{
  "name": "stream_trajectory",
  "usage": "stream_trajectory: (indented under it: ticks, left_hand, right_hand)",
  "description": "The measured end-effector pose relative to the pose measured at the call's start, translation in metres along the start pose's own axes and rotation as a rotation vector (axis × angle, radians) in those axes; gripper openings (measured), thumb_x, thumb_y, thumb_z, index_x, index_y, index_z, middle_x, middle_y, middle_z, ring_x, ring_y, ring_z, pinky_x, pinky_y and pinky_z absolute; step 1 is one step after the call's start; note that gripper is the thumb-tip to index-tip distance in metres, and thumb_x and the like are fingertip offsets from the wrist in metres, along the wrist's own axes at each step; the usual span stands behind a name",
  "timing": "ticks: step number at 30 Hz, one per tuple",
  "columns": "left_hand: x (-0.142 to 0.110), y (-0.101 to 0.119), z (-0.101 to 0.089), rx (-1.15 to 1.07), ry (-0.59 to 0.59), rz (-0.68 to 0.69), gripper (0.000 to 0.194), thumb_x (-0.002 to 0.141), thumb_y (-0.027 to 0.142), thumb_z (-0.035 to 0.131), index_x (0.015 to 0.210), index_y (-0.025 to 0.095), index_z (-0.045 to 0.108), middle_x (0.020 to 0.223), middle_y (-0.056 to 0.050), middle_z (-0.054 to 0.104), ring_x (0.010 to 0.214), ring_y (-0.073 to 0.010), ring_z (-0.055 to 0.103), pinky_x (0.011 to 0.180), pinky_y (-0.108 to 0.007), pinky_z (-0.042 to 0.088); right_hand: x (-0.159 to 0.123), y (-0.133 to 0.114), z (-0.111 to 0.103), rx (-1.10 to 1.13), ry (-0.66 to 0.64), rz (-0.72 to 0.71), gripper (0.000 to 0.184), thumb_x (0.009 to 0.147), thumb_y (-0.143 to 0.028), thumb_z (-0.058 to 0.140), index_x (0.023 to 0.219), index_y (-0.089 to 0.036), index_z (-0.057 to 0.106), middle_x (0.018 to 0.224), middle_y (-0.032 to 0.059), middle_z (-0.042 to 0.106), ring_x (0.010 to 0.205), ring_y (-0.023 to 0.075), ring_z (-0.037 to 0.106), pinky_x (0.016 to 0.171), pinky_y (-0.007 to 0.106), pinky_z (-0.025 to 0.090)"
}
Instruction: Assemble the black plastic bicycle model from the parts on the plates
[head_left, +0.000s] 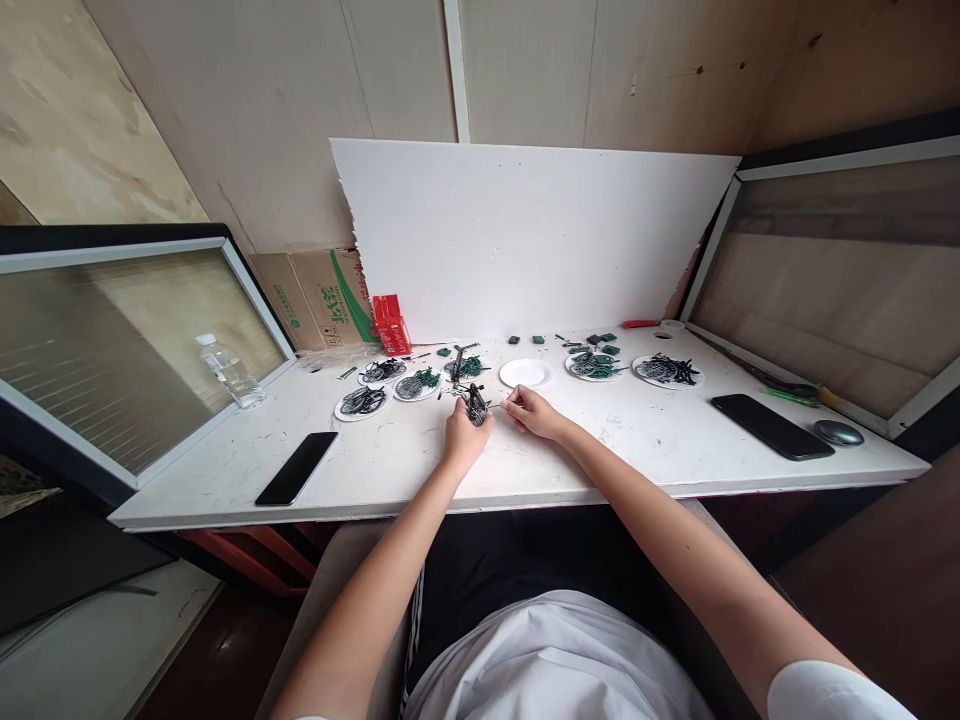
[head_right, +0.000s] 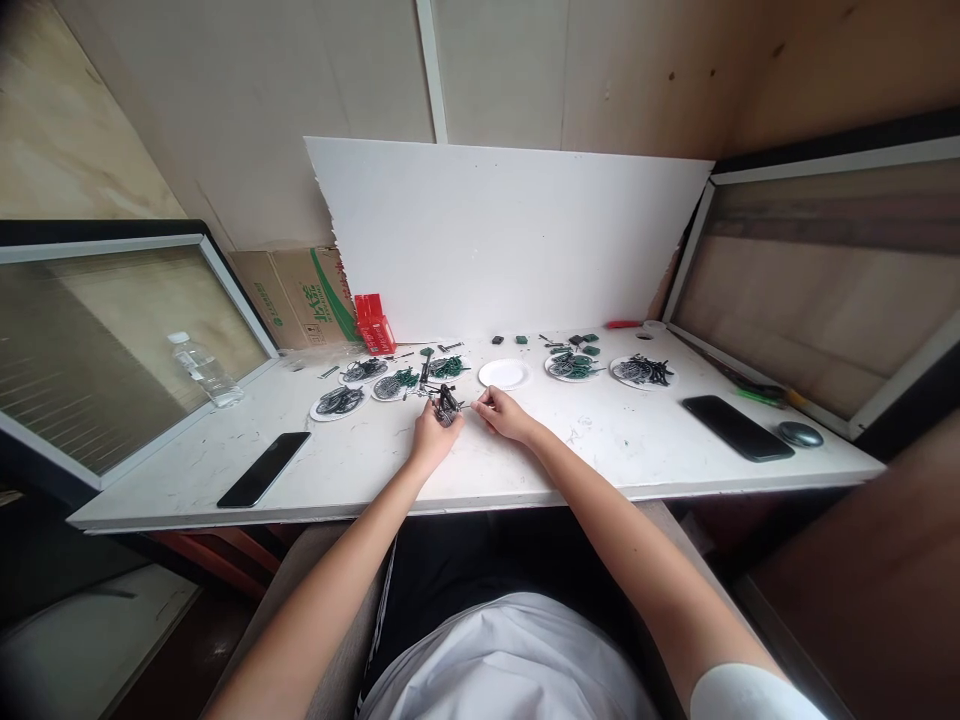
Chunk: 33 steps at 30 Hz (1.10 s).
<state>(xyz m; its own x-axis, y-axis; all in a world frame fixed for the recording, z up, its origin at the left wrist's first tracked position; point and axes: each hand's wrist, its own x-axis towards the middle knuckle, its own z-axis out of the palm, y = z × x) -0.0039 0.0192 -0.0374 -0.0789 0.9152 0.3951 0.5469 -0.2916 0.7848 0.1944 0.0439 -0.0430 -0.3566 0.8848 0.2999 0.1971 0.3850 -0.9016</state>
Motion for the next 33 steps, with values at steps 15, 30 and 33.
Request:
stream_trajectory:
  ticks: [15,30,33]
  left_hand:
    - [-0.002,0.003,-0.001,-0.023,-0.031,-0.020,0.023,0.082,0.025,0.077,0.102,0.022,0.065,0.090,-0.008,0.080,0.083,-0.0249,0.077,0.075,-0.031,0.056]
    - [-0.004,0.006,-0.002,0.095,-0.002,-0.023,0.022,0.083,0.025,0.076,0.096,0.021,0.059,0.088,-0.011,0.078,0.083,-0.0269,0.076,0.071,-0.031,0.053]
    - [-0.004,0.005,-0.001,0.086,0.003,-0.022,0.022,0.083,0.025,0.075,0.097,0.021,0.059,0.088,-0.012,0.078,0.082,-0.0271,0.076,0.070,-0.031,0.053]
  right_hand:
    - [0.001,-0.005,0.005,-0.104,0.044,0.037,0.059,0.098,-0.081,0.048,0.074,-0.027,0.044,0.052,-0.0043,0.049,0.047,0.0150,0.045,0.053,0.031,0.040]
    - [-0.003,-0.010,0.000,0.028,-0.075,0.075,0.036,0.094,-0.056,0.065,0.096,-0.024,0.049,0.061,-0.0069,0.052,0.055,0.0141,0.048,0.057,0.028,0.037]
    - [-0.003,-0.011,-0.001,0.059,-0.094,0.064,0.041,0.093,-0.060,0.066,0.096,-0.024,0.048,0.062,-0.0073,0.051,0.054,0.0130,0.047,0.056,0.028,0.036]
